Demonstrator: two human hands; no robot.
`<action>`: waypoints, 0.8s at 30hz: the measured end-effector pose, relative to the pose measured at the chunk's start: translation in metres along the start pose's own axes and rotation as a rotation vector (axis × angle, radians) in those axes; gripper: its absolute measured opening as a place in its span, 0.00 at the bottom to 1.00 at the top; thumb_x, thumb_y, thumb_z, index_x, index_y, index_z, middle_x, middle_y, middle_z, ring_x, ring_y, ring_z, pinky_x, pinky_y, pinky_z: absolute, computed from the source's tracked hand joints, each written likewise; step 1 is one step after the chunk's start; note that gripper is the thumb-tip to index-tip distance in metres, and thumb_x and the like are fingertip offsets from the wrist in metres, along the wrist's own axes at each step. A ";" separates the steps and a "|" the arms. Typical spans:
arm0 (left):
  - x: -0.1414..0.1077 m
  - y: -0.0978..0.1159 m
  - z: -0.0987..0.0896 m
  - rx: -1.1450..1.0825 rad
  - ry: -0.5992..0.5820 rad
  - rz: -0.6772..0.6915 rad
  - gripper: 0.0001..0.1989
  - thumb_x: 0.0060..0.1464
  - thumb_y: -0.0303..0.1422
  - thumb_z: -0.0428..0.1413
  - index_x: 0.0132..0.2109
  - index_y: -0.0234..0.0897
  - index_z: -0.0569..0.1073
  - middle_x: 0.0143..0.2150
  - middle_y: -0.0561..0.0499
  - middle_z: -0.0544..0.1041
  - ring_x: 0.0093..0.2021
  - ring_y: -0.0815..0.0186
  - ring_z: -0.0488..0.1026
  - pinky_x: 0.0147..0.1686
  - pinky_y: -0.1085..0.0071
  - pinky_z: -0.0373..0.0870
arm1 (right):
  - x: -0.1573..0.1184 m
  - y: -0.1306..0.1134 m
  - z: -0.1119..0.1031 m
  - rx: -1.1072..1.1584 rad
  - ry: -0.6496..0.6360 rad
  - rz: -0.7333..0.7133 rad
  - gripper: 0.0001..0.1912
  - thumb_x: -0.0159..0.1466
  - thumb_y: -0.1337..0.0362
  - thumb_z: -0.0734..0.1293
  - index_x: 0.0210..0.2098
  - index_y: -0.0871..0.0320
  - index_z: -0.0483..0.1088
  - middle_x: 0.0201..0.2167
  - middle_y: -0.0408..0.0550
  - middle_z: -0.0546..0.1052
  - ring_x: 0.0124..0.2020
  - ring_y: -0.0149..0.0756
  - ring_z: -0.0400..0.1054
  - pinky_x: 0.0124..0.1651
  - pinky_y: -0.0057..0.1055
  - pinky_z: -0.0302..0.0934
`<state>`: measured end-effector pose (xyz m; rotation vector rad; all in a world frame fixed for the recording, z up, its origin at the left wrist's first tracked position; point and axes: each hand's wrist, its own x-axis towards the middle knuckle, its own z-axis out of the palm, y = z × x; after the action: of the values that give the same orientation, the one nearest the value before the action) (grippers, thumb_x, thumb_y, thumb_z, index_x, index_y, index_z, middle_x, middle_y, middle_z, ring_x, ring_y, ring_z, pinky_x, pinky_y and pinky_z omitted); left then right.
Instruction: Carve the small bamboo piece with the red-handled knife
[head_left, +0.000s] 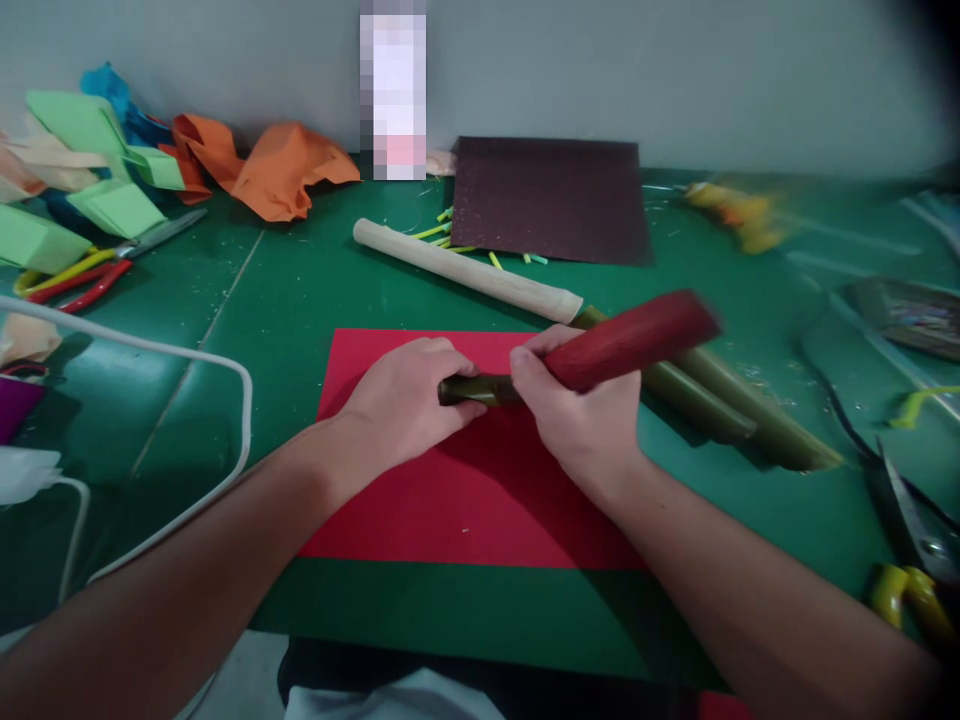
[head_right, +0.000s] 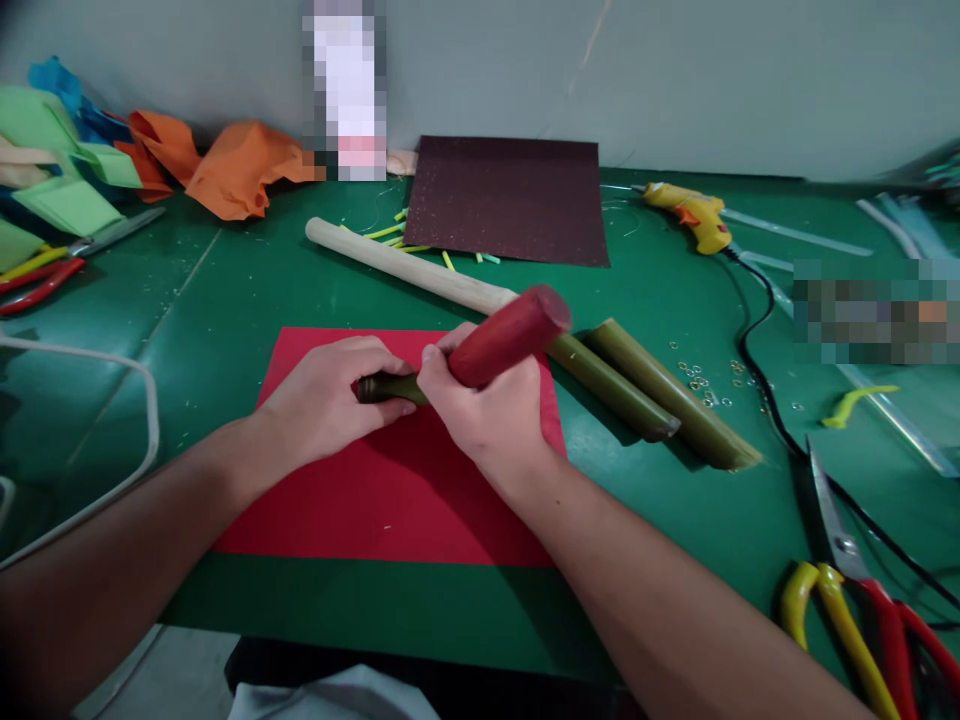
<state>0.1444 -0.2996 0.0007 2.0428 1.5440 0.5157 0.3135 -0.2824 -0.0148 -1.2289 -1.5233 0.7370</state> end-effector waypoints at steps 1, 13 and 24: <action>0.000 0.000 0.000 -0.004 -0.002 -0.001 0.08 0.53 0.34 0.62 0.41 0.37 0.78 0.39 0.49 0.77 0.41 0.61 0.73 0.39 0.64 0.69 | -0.001 0.000 0.000 0.010 -0.005 0.006 0.07 0.55 0.64 0.69 0.22 0.50 0.67 0.22 0.41 0.73 0.25 0.36 0.68 0.31 0.36 0.66; 0.001 -0.001 0.001 0.005 0.013 -0.001 0.09 0.54 0.35 0.62 0.42 0.37 0.78 0.39 0.49 0.78 0.38 0.63 0.72 0.34 0.66 0.66 | 0.004 -0.003 0.001 -0.028 0.028 -0.013 0.07 0.56 0.62 0.69 0.23 0.50 0.68 0.22 0.42 0.73 0.27 0.37 0.69 0.34 0.37 0.67; 0.001 -0.003 0.001 -0.031 0.002 -0.010 0.10 0.54 0.36 0.62 0.43 0.38 0.79 0.40 0.50 0.78 0.39 0.63 0.72 0.36 0.65 0.67 | 0.003 -0.001 0.002 -0.009 0.044 -0.018 0.07 0.56 0.62 0.68 0.23 0.50 0.68 0.21 0.42 0.73 0.26 0.37 0.69 0.34 0.37 0.67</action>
<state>0.1430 -0.2978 -0.0024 2.0108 1.5378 0.5342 0.3118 -0.2796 -0.0135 -1.2291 -1.5013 0.6882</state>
